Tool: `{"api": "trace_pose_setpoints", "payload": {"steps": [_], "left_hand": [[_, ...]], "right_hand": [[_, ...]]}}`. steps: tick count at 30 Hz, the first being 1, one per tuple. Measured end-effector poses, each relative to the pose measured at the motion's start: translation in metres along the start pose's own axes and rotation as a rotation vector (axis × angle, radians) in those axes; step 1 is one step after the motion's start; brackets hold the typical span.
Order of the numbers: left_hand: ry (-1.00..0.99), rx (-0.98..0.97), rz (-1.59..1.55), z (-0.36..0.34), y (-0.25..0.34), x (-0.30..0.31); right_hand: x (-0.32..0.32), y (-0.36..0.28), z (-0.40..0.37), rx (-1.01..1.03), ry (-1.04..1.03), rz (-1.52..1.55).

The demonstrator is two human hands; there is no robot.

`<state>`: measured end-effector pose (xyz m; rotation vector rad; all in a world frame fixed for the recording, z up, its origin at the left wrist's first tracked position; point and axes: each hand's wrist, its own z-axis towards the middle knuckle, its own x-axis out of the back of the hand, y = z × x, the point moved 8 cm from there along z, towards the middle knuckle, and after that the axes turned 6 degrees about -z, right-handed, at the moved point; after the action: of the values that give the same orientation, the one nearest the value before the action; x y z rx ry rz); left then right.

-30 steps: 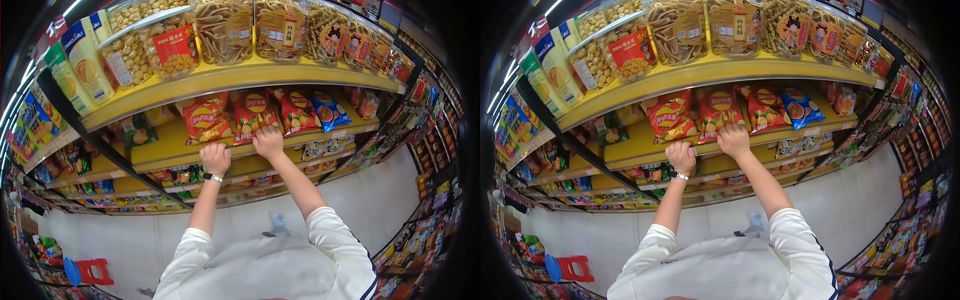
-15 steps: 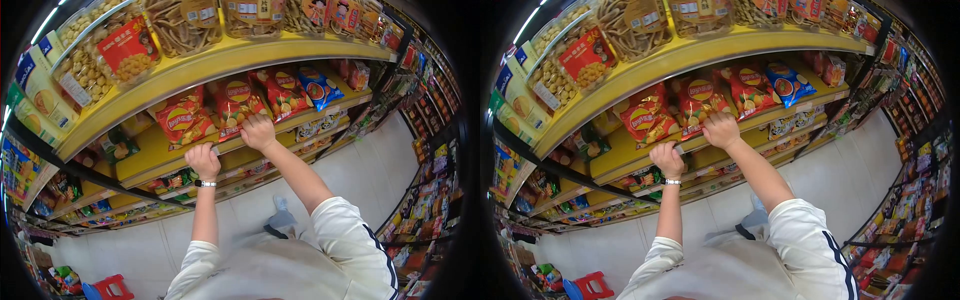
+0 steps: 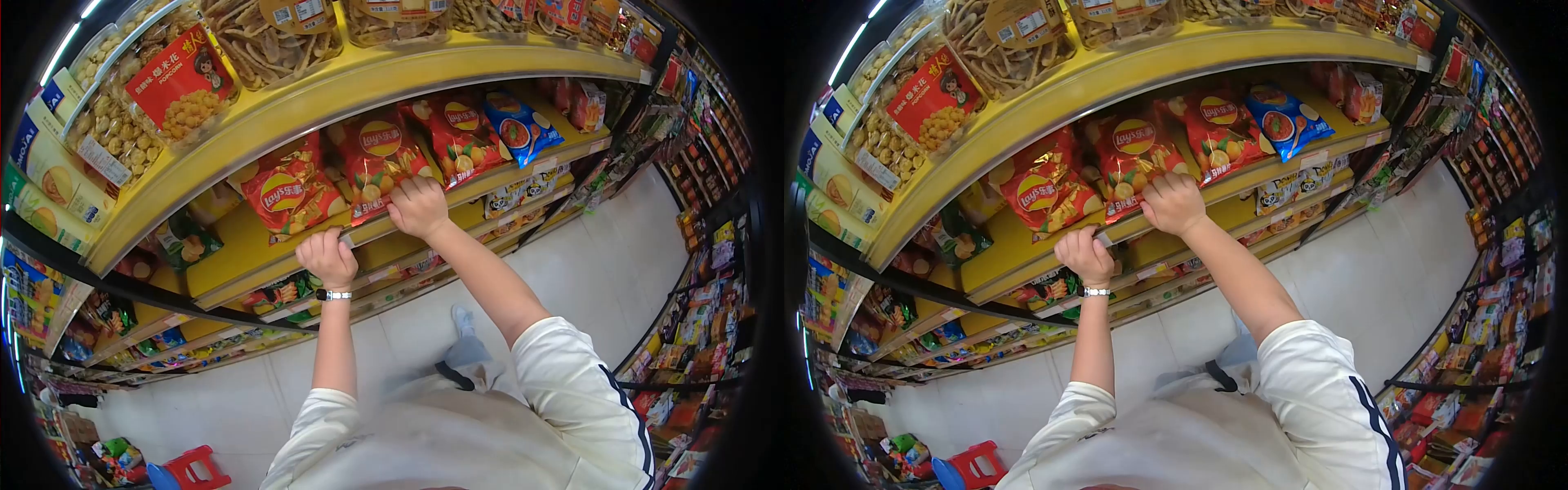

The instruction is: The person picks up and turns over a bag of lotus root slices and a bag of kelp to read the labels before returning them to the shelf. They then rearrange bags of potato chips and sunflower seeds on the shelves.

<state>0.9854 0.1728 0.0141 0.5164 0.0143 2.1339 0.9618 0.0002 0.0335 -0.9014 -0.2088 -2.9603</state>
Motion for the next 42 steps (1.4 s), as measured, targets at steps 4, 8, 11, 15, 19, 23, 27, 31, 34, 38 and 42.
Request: {"api": "trace_pose_setpoints", "payload": {"steps": [4,8,11,15,19,23,27,31,34,38,42], "left_hand": [[0.005,-0.008,0.004,-0.001,0.0,0.0],[-0.021,0.002,0.026,-0.002,-0.001,-0.002],[-0.02,-0.003,0.039,-0.002,0.001,-0.002],[-0.035,-0.032,0.032,-0.001,0.004,-0.001],[-0.048,-0.046,0.017,-0.002,0.004,-0.002],[-0.041,-0.044,-0.007,-0.002,0.003,-0.002],[-0.012,-0.056,-0.013,-0.001,0.005,0.0],[-0.029,-0.057,-0.059,0.0,0.002,0.001],[-0.028,-0.05,-0.084,-0.001,0.0,0.001],[-0.027,-0.046,-0.105,-0.001,-0.001,0.002],[-0.031,-0.039,-0.083,-0.002,-0.001,0.001]], "right_hand": [[-0.001,0.001,0.0,-0.007,-0.014,-0.005],[0.0,0.001,-0.002,-0.017,0.017,-0.006],[0.0,0.001,-0.003,-0.016,0.025,-0.005],[0.005,0.0,-0.003,-0.015,0.065,0.001],[0.004,0.0,-0.003,-0.023,0.067,-0.013],[0.003,0.001,-0.002,-0.024,0.02,-0.02],[-0.001,0.002,-0.003,-0.032,0.006,0.012],[-0.003,0.001,-0.003,-0.032,-0.003,-0.017],[-0.002,0.0,-0.004,-0.025,0.037,-0.022],[0.0,0.0,-0.003,-0.015,0.051,-0.012],[-0.001,0.0,-0.002,-0.024,0.012,-0.029]]}}
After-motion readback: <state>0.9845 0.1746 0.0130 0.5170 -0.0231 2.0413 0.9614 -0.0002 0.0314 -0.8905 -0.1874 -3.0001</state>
